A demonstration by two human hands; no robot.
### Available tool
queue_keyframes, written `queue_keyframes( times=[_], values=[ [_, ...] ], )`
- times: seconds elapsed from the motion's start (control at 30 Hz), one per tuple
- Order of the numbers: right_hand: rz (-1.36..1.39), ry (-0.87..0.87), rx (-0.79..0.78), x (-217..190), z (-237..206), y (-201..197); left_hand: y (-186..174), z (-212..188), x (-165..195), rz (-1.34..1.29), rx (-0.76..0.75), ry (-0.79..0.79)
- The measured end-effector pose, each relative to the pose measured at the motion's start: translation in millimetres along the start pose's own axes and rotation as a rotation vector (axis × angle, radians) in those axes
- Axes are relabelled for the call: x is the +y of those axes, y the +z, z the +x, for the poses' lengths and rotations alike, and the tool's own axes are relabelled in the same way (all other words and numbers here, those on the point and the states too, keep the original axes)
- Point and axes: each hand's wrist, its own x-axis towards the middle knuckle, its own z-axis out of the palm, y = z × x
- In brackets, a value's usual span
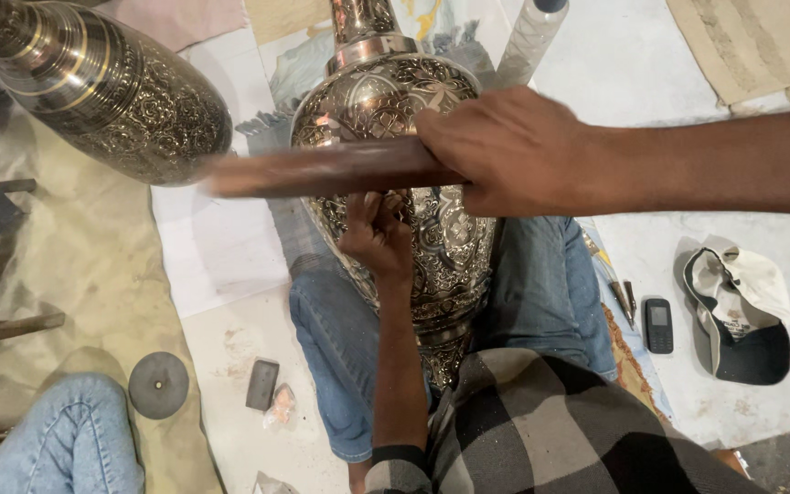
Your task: The person sits on the floor with a large engraved brass vase held between their legs and uses a wooden mallet and a small punch to tap and refine the decorative pattern on the vase surface, repositioning the punch on different parts of the design.
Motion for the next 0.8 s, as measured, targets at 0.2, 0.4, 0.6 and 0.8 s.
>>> queue_keyframes(
  times=[0.2,0.4,0.6,0.8],
  values=[
    [-0.079,0.03,-0.022,4.6,0.7,6.8,2.7,4.1,6.0,-0.138,0.011,-0.048],
    [-0.022,0.018,0.016,12.4,-3.7,12.0,0.2,12.5,8.8,0.059,-0.008,0.035],
    [-0.01,0.077,0.013,24.1,-16.0,8.3,-0.6,23.5,7.9,0.171,-0.042,0.165],
    [0.289,0.268,-0.068,46.3,-22.4,15.6,-10.7,45.8,11.3,0.132,-0.361,0.048]
  ],
)
